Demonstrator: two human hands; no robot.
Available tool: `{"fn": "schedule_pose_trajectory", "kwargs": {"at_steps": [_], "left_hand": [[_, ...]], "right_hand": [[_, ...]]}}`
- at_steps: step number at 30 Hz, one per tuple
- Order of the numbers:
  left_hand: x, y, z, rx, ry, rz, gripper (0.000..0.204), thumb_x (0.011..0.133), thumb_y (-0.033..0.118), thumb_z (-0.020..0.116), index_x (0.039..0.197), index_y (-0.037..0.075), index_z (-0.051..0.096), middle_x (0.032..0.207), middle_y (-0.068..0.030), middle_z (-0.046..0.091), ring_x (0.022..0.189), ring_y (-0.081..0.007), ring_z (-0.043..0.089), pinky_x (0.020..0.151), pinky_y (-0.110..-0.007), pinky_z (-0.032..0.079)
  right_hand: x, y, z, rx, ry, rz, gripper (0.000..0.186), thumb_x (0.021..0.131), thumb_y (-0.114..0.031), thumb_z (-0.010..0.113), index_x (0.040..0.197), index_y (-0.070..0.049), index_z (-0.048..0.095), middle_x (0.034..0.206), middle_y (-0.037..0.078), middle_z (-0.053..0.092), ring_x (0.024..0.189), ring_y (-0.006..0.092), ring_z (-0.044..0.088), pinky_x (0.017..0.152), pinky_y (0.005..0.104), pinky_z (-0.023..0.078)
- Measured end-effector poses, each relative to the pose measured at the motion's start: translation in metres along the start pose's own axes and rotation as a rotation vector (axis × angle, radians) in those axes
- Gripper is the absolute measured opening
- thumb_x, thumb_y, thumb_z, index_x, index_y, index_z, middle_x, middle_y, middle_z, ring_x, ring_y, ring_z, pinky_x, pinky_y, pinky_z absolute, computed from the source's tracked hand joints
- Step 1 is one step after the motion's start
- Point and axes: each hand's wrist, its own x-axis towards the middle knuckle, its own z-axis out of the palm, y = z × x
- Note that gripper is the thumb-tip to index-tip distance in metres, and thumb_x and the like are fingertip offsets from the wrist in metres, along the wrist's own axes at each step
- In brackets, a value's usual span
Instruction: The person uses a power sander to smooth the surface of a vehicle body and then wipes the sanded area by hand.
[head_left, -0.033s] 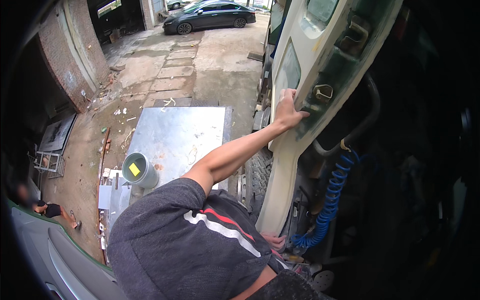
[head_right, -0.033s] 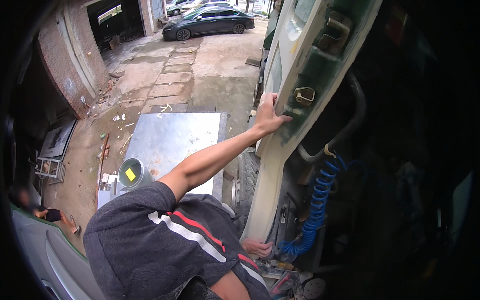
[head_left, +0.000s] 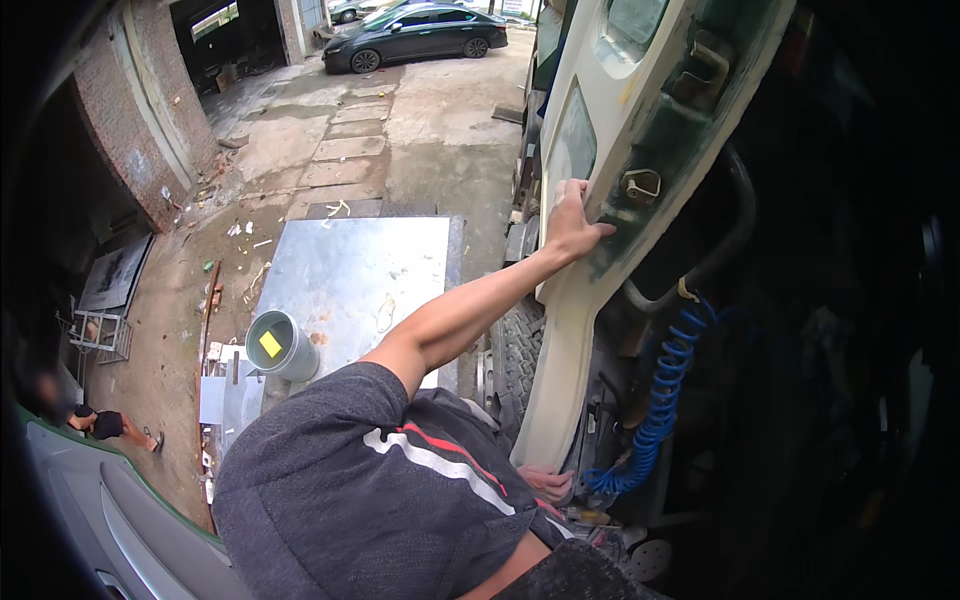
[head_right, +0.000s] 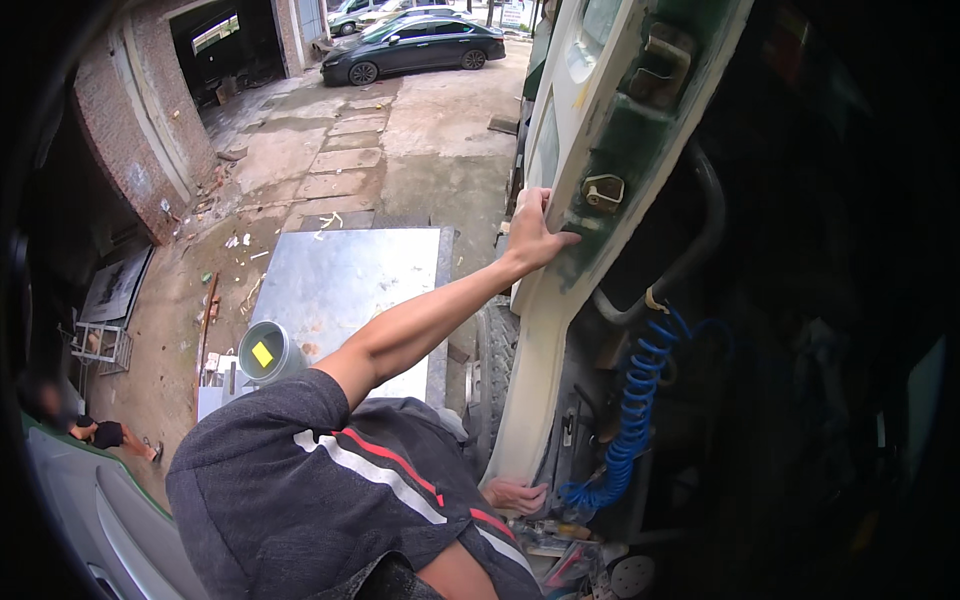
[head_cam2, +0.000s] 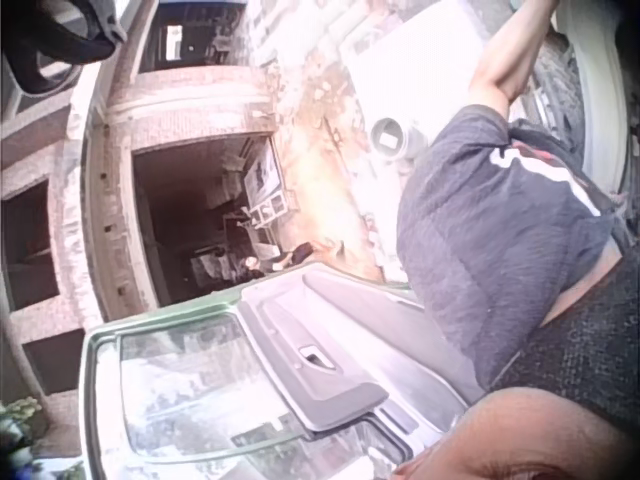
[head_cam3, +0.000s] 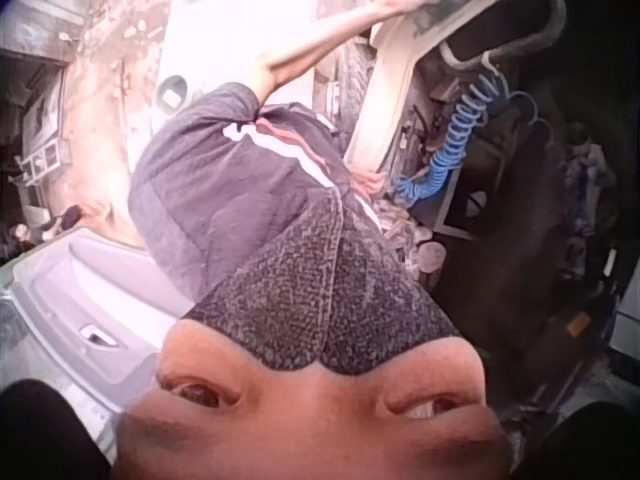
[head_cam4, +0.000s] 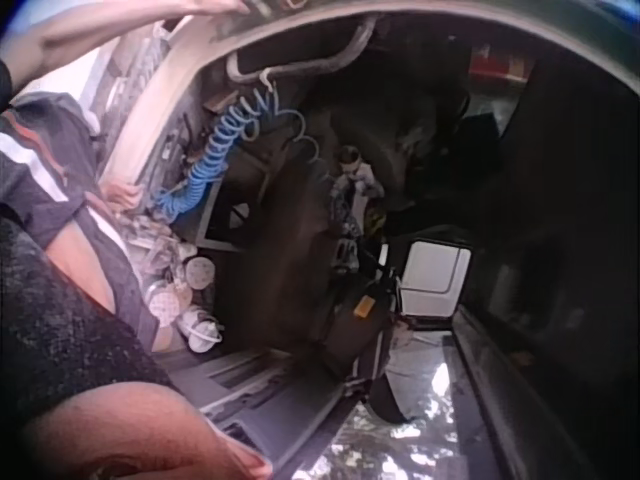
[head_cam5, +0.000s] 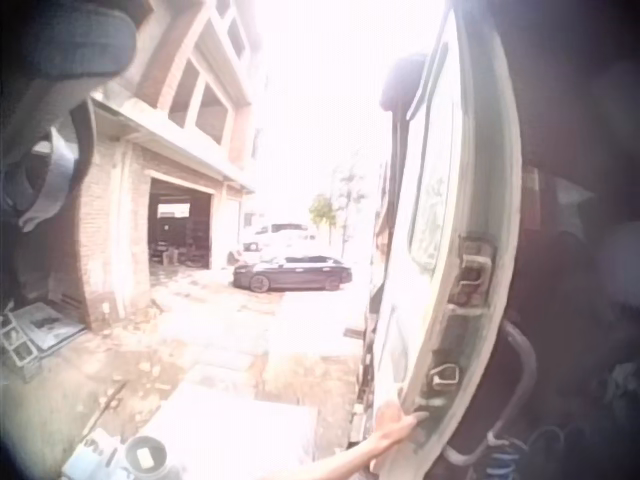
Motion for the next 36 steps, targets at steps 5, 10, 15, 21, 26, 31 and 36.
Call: {"fn": "schedule_pose_trajectory", "kwargs": {"at_steps": [5,10,15,21,26,31,36], "left_hand": [[0.000,-0.001,0.003,-0.079,-0.045,-0.071,0.073,0.067,0.014,0.093,0.126,-0.001,0.053,0.120,-0.0183,0.057,0.113,-0.0331,0.059,0.100,-0.041,0.048],[-0.001,0.005,-0.002,-0.023,-0.022,-0.027,0.074,0.065,0.015,0.095,0.124,0.000,0.053,0.120,-0.0182,0.056,0.113,-0.0334,0.058,0.100,-0.041,0.048],[0.000,0.003,0.001,0.007,-0.028,-0.012,0.073,0.065,0.014,0.095,0.123,0.000,0.053,0.118,-0.0174,0.055,0.110,-0.0327,0.058,0.098,-0.041,0.048],[0.001,-0.004,-0.001,-0.002,-0.031,-0.007,0.072,0.065,0.014,0.095,0.123,0.000,0.054,0.119,-0.0174,0.055,0.109,-0.0323,0.058,0.098,-0.041,0.049],[-0.001,0.008,-0.007,0.047,-0.067,-0.023,0.076,0.069,0.016,0.094,0.128,-0.001,0.049,0.124,-0.0221,0.061,0.114,-0.0392,0.062,0.099,-0.045,0.050],[0.001,0.000,-0.007,0.053,-0.078,0.010,0.077,0.069,0.017,0.094,0.128,-0.001,0.048,0.123,-0.0235,0.062,0.114,-0.0398,0.063,0.098,-0.045,0.050],[0.000,0.002,-0.002,0.003,-0.070,-0.016,0.071,0.067,0.016,0.094,0.123,0.000,0.053,0.119,-0.0178,0.056,0.107,-0.0335,0.060,0.096,-0.042,0.050]], "right_hand": [[-0.008,0.018,0.004,-0.013,-0.026,0.020,0.044,0.100,-0.019,0.055,0.142,-0.007,0.050,0.135,0.014,0.049,0.125,0.0368,0.049,0.104,0.0543,0.039],[-0.008,0.013,0.001,0.007,-0.039,0.062,0.045,0.099,-0.016,0.057,0.142,-0.007,0.049,0.136,0.015,0.049,0.126,0.0372,0.048,0.105,0.0547,0.039],[-0.002,0.011,-0.007,0.041,-0.046,0.090,0.047,0.098,-0.014,0.059,0.143,-0.007,0.048,0.137,0.015,0.048,0.127,0.0375,0.048,0.105,0.0550,0.039],[-0.002,0.005,-0.010,0.049,-0.051,0.126,0.050,0.097,-0.010,0.062,0.144,-0.007,0.047,0.138,0.015,0.047,0.128,0.0379,0.047,0.106,0.0554,0.039],[-0.002,0.006,-0.011,0.047,-0.055,0.130,0.052,0.096,-0.011,0.062,0.145,-0.006,0.046,0.138,0.015,0.047,0.129,0.0382,0.045,0.107,0.0560,0.038],[-0.002,0.007,-0.010,0.055,-0.079,0.136,0.051,0.097,-0.012,0.061,0.145,-0.006,0.046,0.139,0.015,0.047,0.129,0.0386,0.045,0.107,0.0558,0.038],[0.001,0.006,-0.013,0.028,-0.045,0.123,0.052,0.097,-0.010,0.060,0.146,-0.006,0.045,0.139,0.016,0.047,0.129,0.0391,0.045,0.106,0.0553,0.039]]}}
